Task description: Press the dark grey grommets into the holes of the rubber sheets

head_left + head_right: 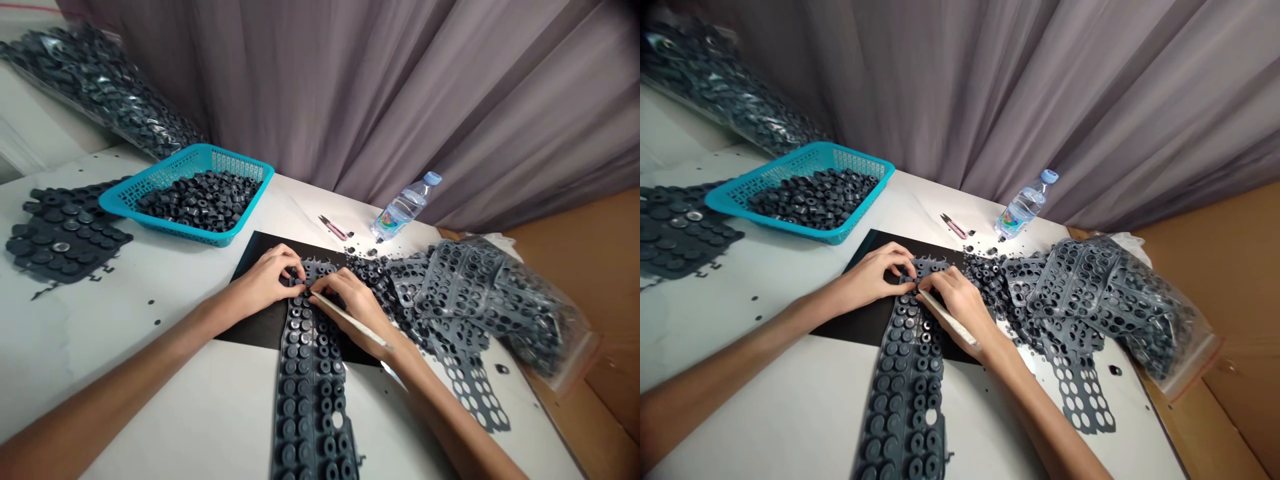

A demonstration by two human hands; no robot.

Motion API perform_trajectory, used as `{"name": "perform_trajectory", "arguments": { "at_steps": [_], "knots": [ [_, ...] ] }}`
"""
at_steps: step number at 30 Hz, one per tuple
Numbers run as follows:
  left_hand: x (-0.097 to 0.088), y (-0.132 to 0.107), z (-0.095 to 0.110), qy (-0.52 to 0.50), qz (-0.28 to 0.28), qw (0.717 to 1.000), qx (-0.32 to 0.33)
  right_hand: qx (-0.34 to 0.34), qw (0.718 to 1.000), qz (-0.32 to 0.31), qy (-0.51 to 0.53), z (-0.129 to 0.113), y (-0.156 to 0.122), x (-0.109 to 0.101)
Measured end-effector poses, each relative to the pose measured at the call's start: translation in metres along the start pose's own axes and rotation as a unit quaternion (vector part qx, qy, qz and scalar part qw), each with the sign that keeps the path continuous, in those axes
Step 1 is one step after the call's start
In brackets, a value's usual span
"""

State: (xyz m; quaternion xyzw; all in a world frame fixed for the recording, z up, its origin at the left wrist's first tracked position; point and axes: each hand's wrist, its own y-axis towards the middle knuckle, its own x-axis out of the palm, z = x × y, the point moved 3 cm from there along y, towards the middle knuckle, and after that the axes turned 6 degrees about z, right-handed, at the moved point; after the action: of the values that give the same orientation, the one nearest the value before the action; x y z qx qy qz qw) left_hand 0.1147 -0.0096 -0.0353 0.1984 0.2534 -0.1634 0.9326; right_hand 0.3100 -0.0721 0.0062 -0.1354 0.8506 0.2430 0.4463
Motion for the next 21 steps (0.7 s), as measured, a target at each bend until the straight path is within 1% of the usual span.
{"name": "perform_trajectory", "arguments": {
  "at_steps": [11, 16, 18, 21],
  "knots": [
    [0.000, 0.001, 0.000, 0.001, 0.003, 1.000, -0.002, 0.003, 0.999, 0.012, -0.029, 0.000, -0.001, 0.005],
    [0.000, 0.001, 0.000, -0.003, -0.002, 1.000, -0.003, -0.021, 0.996, 0.005, -0.084, -0.007, 0.001, 0.013],
    [0.000, 0.001, 0.000, -0.005, -0.002, 1.000, -0.004, -0.020, 0.993, 0.026, -0.109, -0.006, 0.002, 0.016],
    [0.001, 0.000, 0.000, -0.001, -0.003, 1.000, -0.007, 0.037, 0.986, 0.122, -0.110, 0.008, 0.002, 0.010]
  ]
}}
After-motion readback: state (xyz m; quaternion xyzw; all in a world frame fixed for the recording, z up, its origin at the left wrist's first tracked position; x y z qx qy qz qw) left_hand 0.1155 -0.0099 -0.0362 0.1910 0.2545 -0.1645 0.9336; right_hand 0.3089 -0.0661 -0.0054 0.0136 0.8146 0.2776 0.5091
